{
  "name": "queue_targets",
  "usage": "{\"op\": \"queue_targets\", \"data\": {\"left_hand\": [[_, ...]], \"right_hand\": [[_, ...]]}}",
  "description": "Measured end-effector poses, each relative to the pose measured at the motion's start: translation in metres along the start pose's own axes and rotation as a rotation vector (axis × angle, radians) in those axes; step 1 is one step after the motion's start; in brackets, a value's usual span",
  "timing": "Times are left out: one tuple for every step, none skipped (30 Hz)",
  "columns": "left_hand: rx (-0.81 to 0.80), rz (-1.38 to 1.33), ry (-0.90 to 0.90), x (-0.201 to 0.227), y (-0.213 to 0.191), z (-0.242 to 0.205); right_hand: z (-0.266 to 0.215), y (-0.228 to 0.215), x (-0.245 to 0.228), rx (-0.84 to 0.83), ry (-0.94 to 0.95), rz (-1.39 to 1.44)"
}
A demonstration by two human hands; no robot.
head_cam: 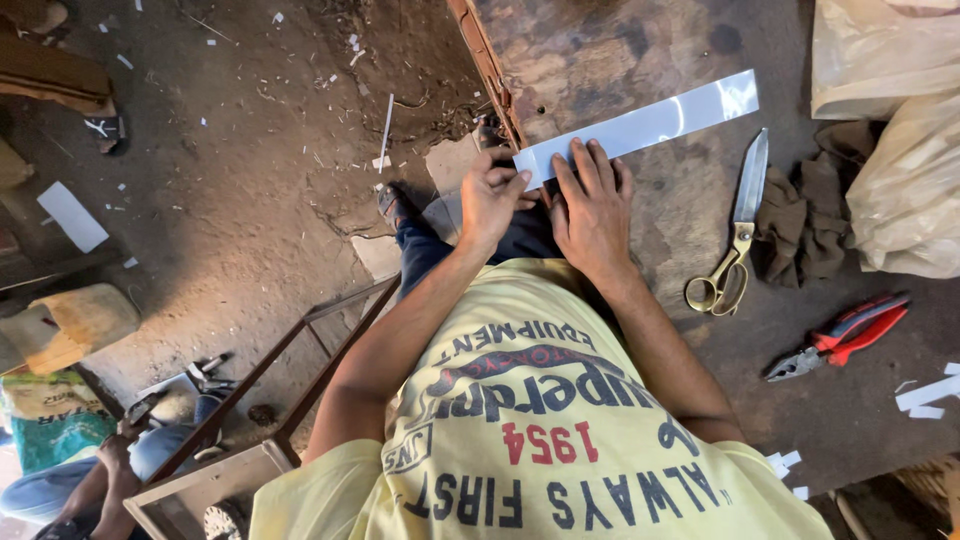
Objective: The person cuts a long strip of white paper into smaller rectangular pieces using scissors. They repeatedly measure, cut, and place the pieces into a metal component on the workbench.
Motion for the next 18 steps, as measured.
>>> {"op": "queue_targets", "data": {"left_hand": [[0.012,0.006,0.001,0.0,0.002,0.0],[0.024,0.013,0.001,0.0,0.003,-0.001],[0.036,0.02,0.004,0.0,0.004,0.0],[0.033,0.034,0.02,0.0,0.005,0.0],[0.033,0.051,0.033,-0.001,0.006,0.0],[0.032,0.068,0.047,-0.002,0.008,0.0],[0.041,0.052,0.072,-0.003,0.008,0.001],[0.05,0.036,0.097,-0.004,0.009,0.002],[0.06,0.023,0.118,-0.005,0.009,0.002],[0.06,0.021,0.144,-0.005,0.008,0.002],[0.056,0.019,0.168,-0.006,0.007,0.002],[0.052,0.018,0.192,-0.007,0.007,0.002],[0.053,0.015,0.195,-0.008,0.007,0.002],[0.054,0.011,0.198,-0.008,0.006,0.002],[0.056,0.008,0.203,-0.008,0.005,0.003],[0.051,-0.002,0.2,-0.008,0.004,0.003],[0.046,-0.012,0.199,-0.007,0.004,0.004],[0.042,-0.022,0.198,-0.006,0.004,0.004]], "right_hand": [[0.0,0.0,0.002,-0.002,-0.003,0.005],[-0.001,0.0,0.003,-0.005,-0.005,0.011],[-0.001,0.0,0.005,0.002,-0.002,0.042],[-0.001,-0.001,0.007,0.009,0.001,0.073],[-0.003,-0.003,0.01,0.014,0.005,0.107],[-0.005,-0.008,0.015,0.061,0.028,0.135],[-0.008,-0.014,0.021,0.108,0.049,0.166],[-0.012,-0.023,0.027,0.154,0.071,0.196],[-0.019,-0.034,0.034,0.206,0.101,0.26],[-0.029,-0.049,0.042,0.257,0.132,0.325],[-0.038,-0.064,0.05,0.286,0.15,0.304],[-0.047,-0.079,0.057,0.314,0.169,0.282],[-0.061,-0.093,0.063,0.269,0.236,0.234],[-0.076,-0.107,0.069,0.224,0.302,0.185],[-0.088,-0.114,0.076,0.116,0.415,0.044],[-0.101,-0.119,0.082,0.005,0.524,-0.097],[-0.11,-0.123,0.083,-0.024,0.527,-0.102],[-0.119,-0.126,0.084,-0.054,0.53,-0.107]]}}
Point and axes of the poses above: each hand's wrist, its own z-axis towards the middle knuckle, its own y-axis out of the palm, x = y × z, the point moved 5 cm from there along z, towards the middle knuckle, and after that the axes turned 4 degrees about z, right-handed, at the moved point
